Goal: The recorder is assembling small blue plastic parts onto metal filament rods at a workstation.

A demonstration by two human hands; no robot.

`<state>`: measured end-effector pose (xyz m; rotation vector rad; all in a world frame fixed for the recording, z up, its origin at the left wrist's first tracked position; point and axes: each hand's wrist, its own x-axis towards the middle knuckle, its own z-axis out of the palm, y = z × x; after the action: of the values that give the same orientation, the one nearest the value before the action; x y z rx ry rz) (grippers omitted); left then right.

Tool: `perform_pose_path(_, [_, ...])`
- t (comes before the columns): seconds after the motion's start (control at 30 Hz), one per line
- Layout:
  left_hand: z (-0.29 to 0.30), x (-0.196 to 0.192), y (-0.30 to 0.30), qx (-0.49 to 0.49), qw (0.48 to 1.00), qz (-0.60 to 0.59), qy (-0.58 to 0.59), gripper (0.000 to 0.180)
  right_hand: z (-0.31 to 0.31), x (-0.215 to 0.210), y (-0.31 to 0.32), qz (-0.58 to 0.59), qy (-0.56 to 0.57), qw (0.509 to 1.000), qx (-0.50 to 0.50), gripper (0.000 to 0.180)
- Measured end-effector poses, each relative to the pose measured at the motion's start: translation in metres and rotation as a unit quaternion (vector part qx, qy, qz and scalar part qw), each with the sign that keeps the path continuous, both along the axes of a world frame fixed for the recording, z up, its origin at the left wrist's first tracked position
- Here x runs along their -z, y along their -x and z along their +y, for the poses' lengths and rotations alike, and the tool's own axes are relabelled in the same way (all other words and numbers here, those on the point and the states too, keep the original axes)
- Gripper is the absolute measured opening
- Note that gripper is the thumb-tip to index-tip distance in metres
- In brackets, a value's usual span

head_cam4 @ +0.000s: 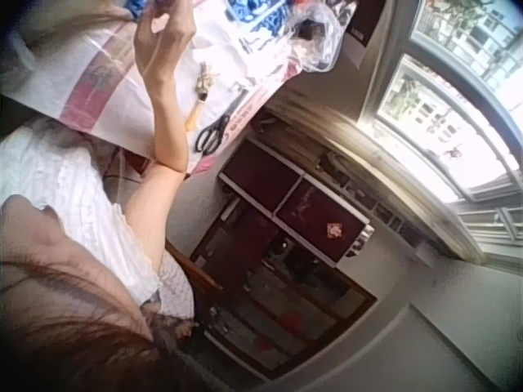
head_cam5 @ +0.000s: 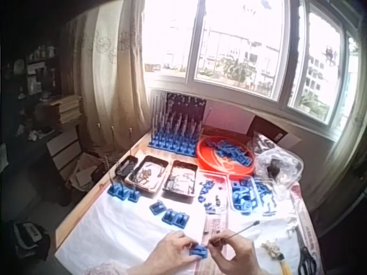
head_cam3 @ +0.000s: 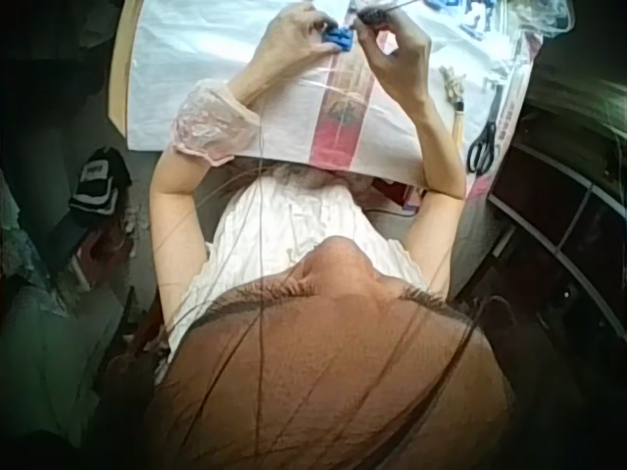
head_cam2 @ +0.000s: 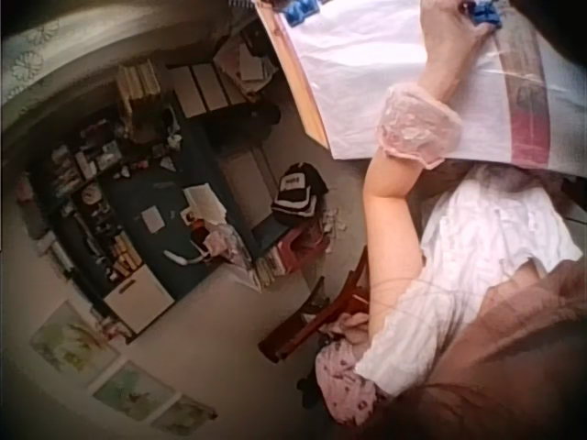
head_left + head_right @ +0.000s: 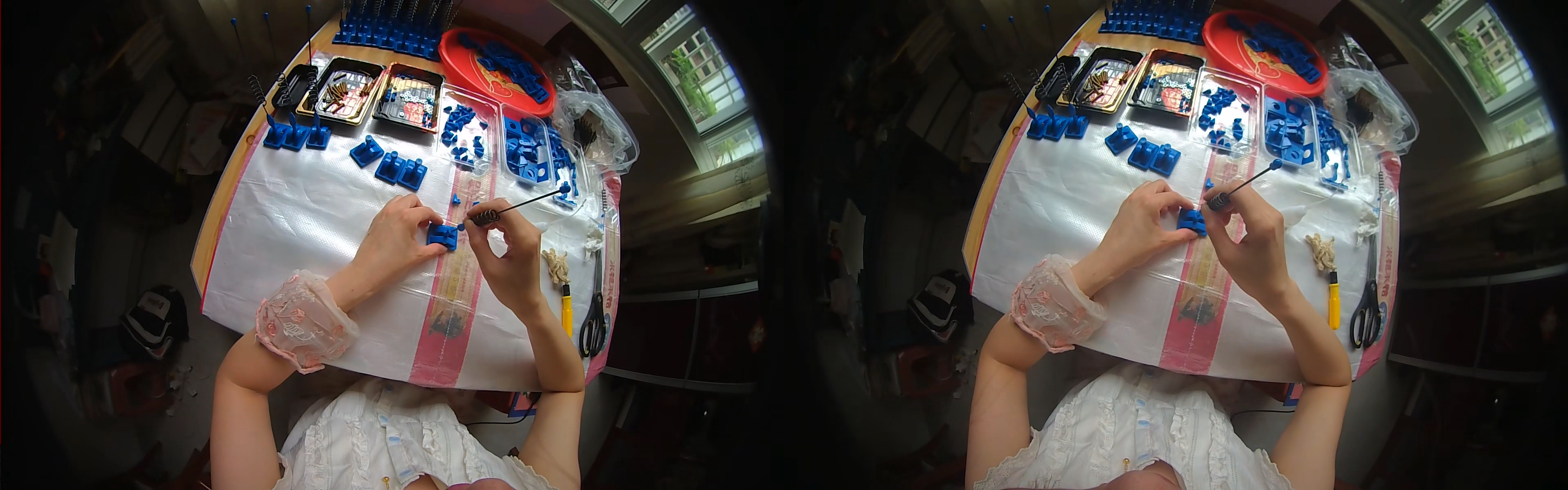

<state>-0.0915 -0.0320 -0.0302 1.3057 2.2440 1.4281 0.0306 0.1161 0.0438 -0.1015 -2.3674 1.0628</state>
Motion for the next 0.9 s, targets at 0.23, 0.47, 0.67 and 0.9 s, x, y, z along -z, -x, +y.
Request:
perform_pose_path(0.23, [0.0002,0.0014,0.0001,0.001,1.000,0.006,-0.001,0.037,0.0016,0.0043,0.0023,0.014,0.001,1.000,0.000,0.013])
perform_pose_path(0.47, [-0.0004,-0.0008,0.0001,0.003,1.000,0.000,0.002,0.037,0.0009,0.0000,0.0003,-0.003,-0.005,1.000,0.007,0.013])
perform_pose_path(0.67, [-0.0004,-0.0009,-0.0001,0.003,1.000,0.001,0.003,0.036,0.0013,0.0024,0.0011,0.007,-0.008,1.000,0.009,0.014])
perform_pose_path(0.9, [-0.0010,-0.0015,-0.0006,-0.001,1.000,0.005,0.010,0.036,-0.0016,0.0015,0.0007,0.002,0.005,1.000,0.003,0.014])
